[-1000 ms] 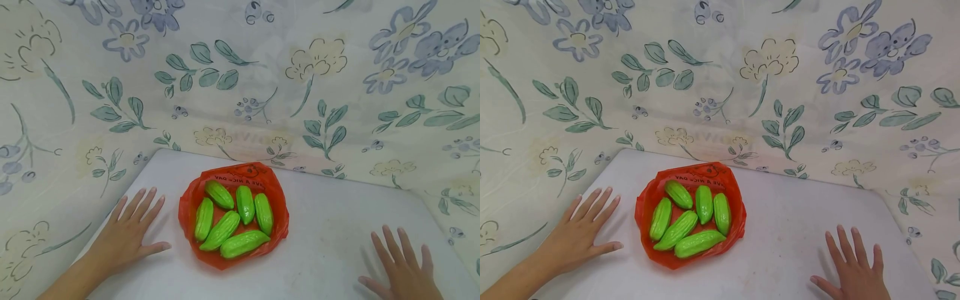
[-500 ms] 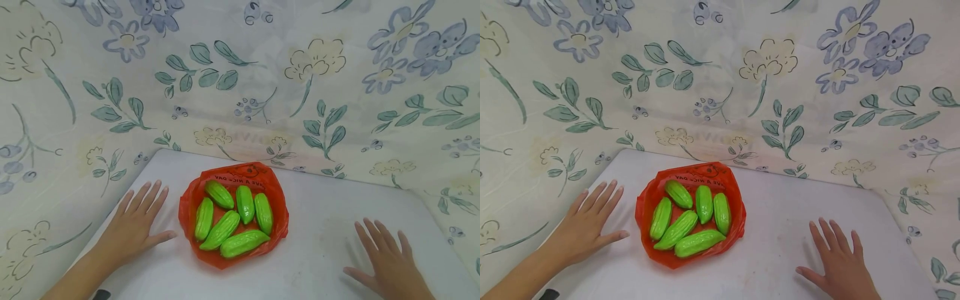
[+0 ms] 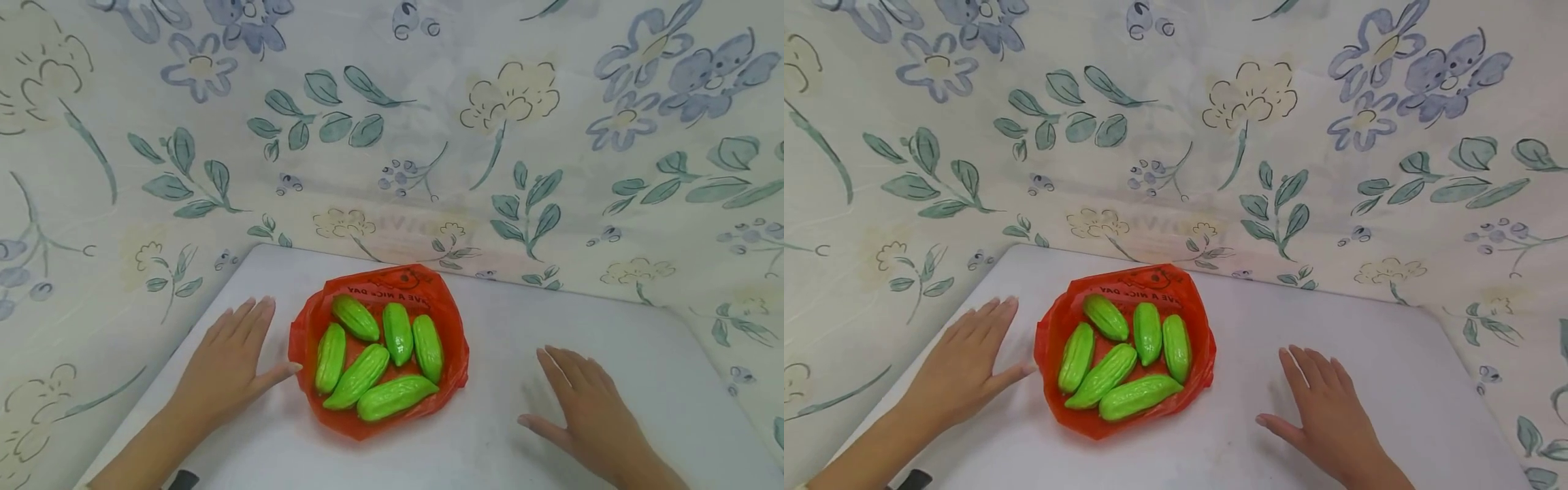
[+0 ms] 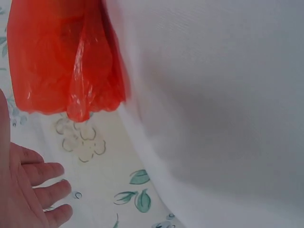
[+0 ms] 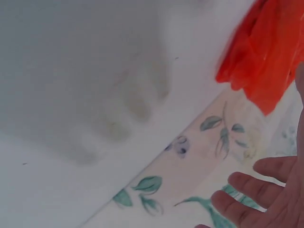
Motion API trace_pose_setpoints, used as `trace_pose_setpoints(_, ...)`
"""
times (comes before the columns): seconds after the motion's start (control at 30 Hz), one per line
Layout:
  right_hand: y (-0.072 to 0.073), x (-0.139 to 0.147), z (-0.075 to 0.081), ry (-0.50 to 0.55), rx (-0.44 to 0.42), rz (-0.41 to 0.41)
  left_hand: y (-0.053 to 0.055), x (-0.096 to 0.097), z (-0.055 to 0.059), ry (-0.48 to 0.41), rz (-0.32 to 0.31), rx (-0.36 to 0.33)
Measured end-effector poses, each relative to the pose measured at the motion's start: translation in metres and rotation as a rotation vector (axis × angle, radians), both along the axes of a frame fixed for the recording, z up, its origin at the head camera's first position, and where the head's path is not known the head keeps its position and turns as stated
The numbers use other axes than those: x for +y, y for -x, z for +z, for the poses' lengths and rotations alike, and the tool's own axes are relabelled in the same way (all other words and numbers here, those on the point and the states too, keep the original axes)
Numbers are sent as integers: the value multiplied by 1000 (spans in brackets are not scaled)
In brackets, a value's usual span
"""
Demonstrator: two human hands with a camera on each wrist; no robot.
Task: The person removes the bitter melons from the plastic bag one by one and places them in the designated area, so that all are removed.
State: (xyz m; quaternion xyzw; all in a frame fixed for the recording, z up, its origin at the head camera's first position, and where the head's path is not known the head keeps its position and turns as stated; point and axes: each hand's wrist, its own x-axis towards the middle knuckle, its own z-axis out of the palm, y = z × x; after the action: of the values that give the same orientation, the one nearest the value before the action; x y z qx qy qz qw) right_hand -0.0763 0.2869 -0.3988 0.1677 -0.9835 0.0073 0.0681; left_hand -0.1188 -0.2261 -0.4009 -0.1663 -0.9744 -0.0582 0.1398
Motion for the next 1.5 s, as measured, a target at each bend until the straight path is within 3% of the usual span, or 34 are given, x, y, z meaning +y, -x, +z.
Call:
trace_pose_setpoints(0.2,10,-21,9,17,-22,47,4,16,8,-47,71,-109)
trace_pose_setpoints(0.4,21,-43,15,44,-14,124,8,26,10,-118,99,-118)
trace_pose_setpoints(0.6,35,-72,16,78,-47,234,2,27,7,-188,158,-155)
trace_pose_setpoints(0.83,49,-101,19,89,-18,420,5,32,4,-255,205,-138)
trace_pose_setpoints(1.0,56,-120,16,78,-49,506,8,40,6,-299,240,-134)
trace_pose_setpoints(1.2,60,-133,8,51,-97,533,10,48,4,-330,215,-48)
trace_pose_setpoints(1.5,62,-142,5,21,-214,542,14,54,4,-392,184,-55)
